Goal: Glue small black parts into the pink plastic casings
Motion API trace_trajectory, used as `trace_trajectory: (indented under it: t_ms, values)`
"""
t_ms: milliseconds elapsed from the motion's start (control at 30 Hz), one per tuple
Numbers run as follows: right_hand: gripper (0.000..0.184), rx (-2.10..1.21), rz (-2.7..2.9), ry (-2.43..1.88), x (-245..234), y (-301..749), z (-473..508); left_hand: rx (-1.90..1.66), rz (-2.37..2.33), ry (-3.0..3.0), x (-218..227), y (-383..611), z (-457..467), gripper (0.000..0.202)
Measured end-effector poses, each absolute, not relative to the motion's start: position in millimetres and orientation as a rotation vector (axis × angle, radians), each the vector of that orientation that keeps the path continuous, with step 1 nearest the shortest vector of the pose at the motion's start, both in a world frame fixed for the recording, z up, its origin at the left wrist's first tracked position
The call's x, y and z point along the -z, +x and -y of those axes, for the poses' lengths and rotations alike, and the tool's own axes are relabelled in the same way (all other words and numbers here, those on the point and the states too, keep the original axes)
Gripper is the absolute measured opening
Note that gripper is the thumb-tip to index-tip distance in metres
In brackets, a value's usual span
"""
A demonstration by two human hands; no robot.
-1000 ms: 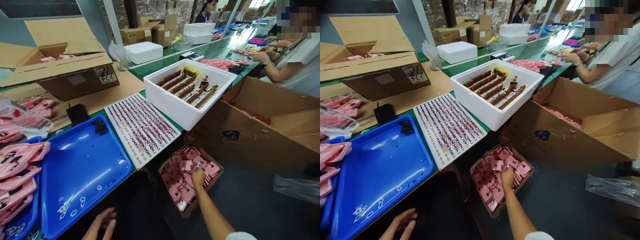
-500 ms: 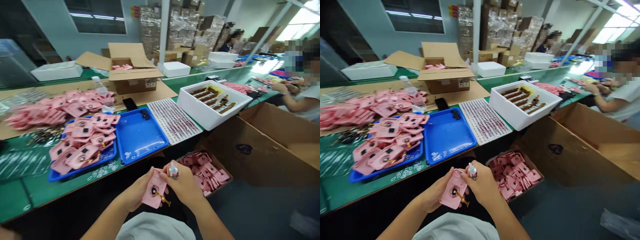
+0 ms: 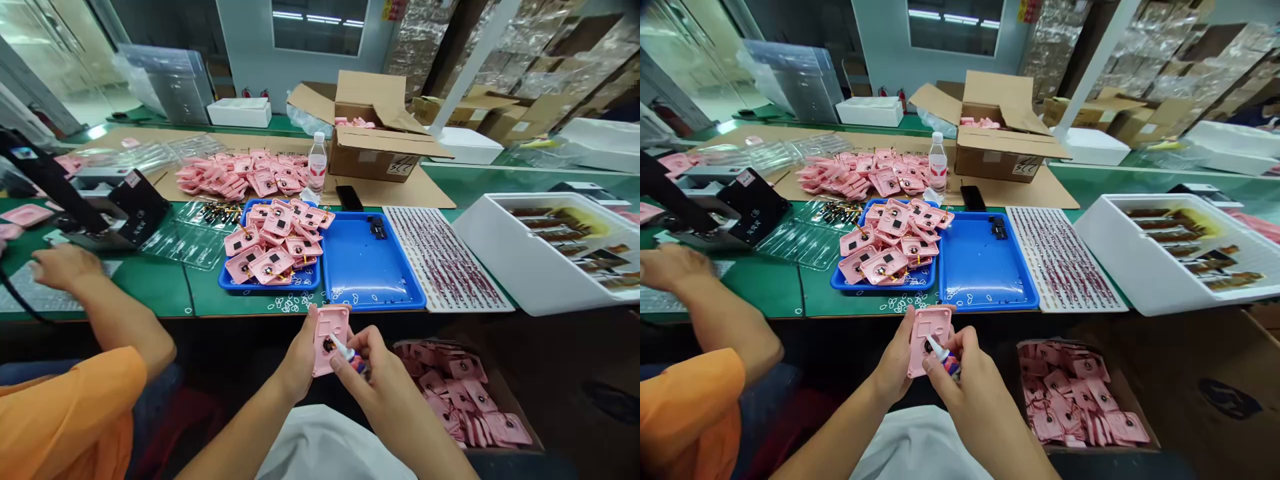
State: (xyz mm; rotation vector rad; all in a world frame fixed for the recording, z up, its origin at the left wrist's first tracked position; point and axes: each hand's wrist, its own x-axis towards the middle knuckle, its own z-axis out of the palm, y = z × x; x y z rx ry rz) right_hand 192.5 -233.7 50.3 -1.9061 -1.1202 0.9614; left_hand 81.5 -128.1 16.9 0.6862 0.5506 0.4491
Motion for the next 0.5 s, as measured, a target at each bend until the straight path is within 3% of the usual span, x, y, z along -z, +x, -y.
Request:
trace_trajectory:
  t_ms: [500]
  values:
    - [0.025,-0.976,1.155,-1.996,-62,192,221,-0.453,-0.457,0.72,-10,77,127,0.085]
